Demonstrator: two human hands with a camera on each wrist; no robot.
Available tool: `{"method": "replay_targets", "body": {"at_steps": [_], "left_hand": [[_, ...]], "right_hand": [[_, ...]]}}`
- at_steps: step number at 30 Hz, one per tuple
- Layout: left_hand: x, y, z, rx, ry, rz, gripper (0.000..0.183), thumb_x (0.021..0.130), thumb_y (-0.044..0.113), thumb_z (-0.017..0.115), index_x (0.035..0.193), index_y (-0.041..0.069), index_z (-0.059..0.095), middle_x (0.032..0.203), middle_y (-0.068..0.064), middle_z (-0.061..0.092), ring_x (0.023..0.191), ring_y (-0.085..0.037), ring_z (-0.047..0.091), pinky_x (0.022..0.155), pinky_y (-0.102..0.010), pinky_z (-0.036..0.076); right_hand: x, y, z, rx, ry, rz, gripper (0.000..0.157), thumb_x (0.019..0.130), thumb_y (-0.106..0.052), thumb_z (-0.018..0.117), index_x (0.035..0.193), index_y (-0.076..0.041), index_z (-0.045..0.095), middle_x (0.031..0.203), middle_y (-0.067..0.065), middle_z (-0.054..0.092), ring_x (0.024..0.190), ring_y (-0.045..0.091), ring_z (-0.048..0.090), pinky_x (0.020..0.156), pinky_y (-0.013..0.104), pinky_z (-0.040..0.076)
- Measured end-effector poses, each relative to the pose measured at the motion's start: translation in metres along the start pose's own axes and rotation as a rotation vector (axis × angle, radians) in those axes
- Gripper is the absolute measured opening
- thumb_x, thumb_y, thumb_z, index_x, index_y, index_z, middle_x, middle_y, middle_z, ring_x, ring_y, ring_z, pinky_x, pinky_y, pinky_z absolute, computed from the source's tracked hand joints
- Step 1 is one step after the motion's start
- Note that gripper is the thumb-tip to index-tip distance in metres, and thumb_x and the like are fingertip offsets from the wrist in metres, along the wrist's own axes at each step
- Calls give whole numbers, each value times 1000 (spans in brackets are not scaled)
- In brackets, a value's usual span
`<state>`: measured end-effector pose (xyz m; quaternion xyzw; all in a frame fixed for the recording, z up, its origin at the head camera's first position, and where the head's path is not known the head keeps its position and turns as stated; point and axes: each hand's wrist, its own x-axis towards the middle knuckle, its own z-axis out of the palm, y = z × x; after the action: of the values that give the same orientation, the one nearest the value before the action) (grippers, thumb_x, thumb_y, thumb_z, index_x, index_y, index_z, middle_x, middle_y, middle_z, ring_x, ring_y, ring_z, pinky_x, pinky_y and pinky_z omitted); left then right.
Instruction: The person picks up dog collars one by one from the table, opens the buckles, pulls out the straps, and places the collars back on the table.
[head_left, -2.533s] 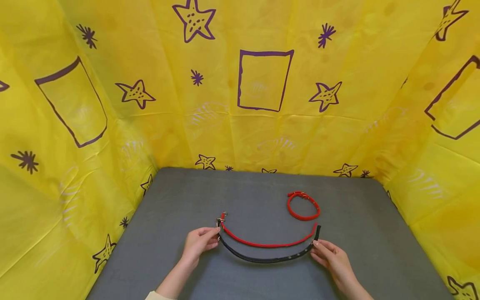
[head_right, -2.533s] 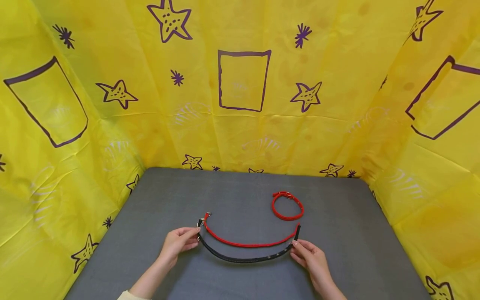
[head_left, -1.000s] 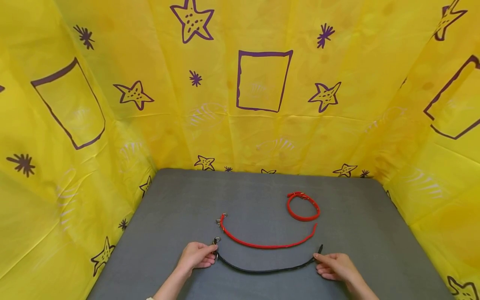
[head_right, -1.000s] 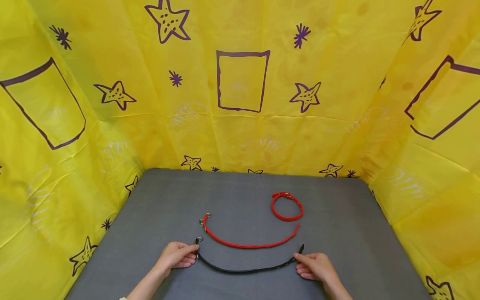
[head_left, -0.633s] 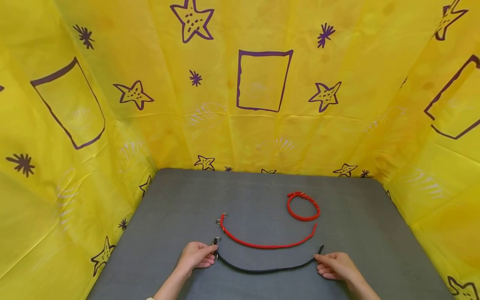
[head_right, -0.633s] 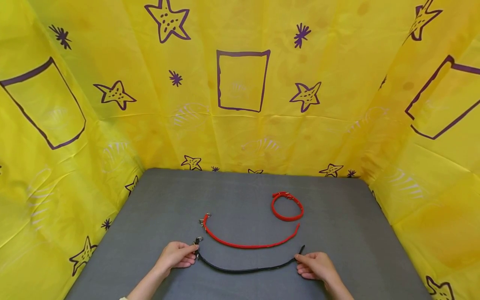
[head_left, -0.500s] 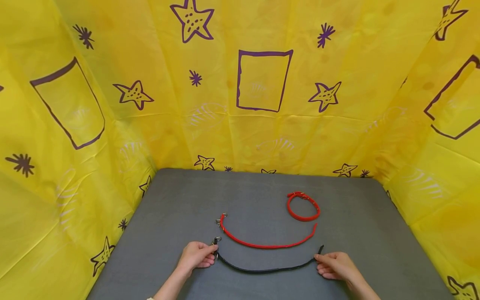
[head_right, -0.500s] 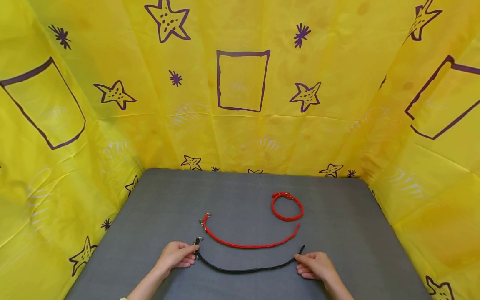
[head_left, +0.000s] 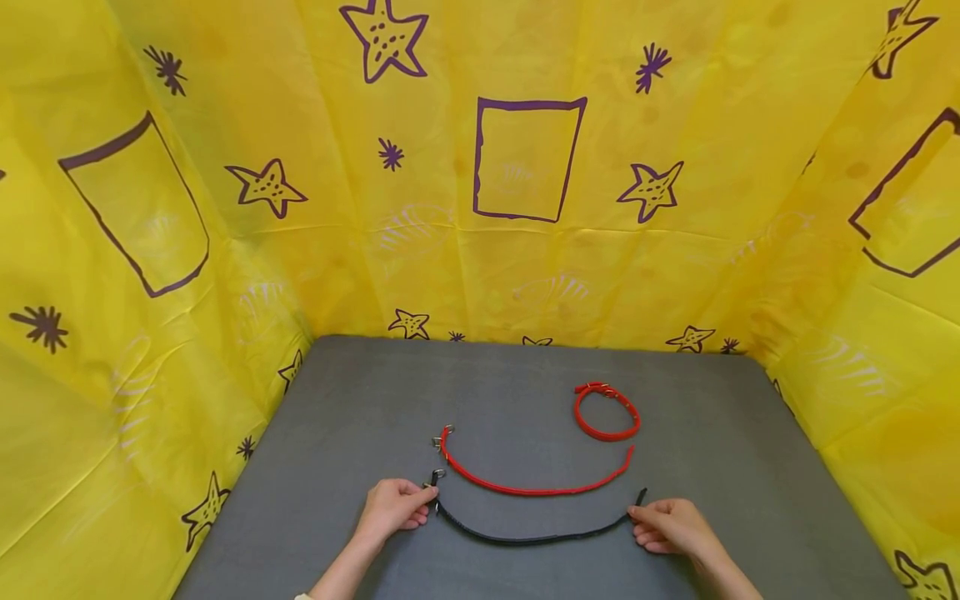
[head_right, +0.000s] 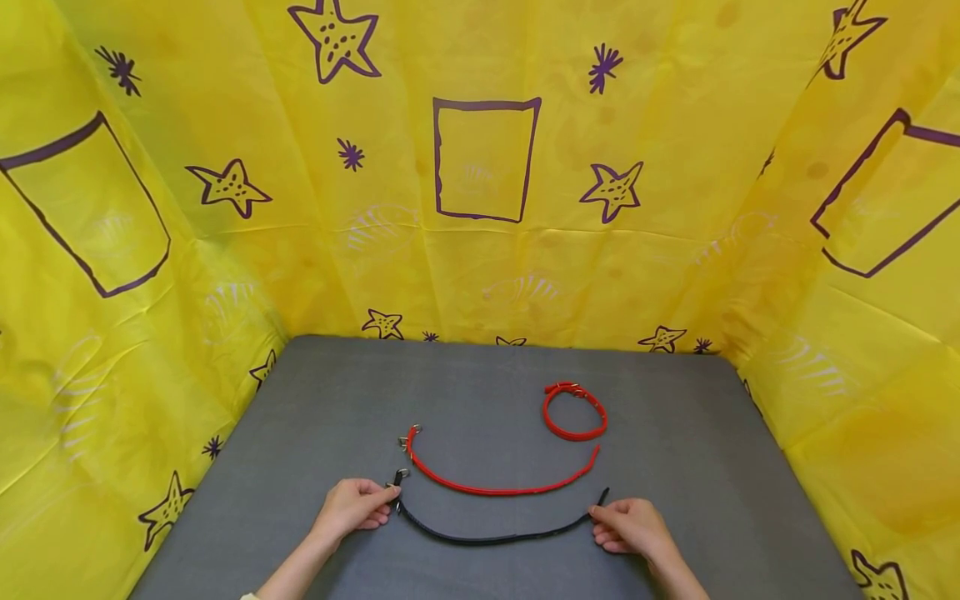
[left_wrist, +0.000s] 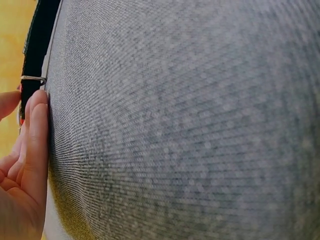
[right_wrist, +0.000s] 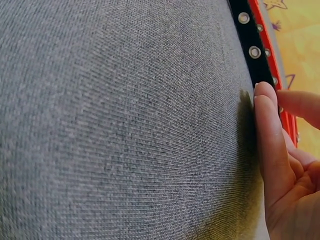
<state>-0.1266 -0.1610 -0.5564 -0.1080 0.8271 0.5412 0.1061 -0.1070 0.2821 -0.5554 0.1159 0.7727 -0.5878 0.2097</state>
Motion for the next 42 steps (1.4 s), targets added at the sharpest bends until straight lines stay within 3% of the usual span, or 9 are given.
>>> {"method": "replay_targets", "body": {"at_steps": [15, 25, 32, 42], "left_hand": [[1, 5, -3, 30, 62, 60, 31, 82, 31, 79, 77, 1, 72, 61, -6, 67, 53, -15, 65, 51, -27, 55], [10, 30, -6, -27, 124, 96, 21, 83, 24, 79, 82, 3, 73, 69, -7, 70, 62, -22, 69, 56, -29, 57], [23, 55, 3, -104, 79, 133, 16, 85, 18, 76, 88, 2, 73, 76, -12, 72, 71, -30, 71, 65, -37, 59], [40, 90, 37, -135, -41, 200, 24, 85, 25, 77, 93, 3, 74, 80, -8, 72, 80, -36, 71, 72, -43, 58]], "right_hand": [[-1, -4, -4, -33, 14, -45, 32, 93, -27, 67, 88, 5, 71, 71, 5, 69, 61, 12, 66, 59, 27, 57], [2, -17, -13, -46, 117, -73, 30, 92, -20, 67, 95, 9, 67, 76, 8, 68, 67, 16, 67, 63, 28, 58], [12, -29, -21, -53, 219, -122, 32, 93, -17, 68, 106, 12, 65, 87, 14, 71, 76, 18, 69, 68, 28, 58], [30, -49, -28, -81, 291, -224, 38, 93, -20, 68, 116, 9, 63, 95, 15, 72, 81, 17, 71, 73, 28, 58]]}}
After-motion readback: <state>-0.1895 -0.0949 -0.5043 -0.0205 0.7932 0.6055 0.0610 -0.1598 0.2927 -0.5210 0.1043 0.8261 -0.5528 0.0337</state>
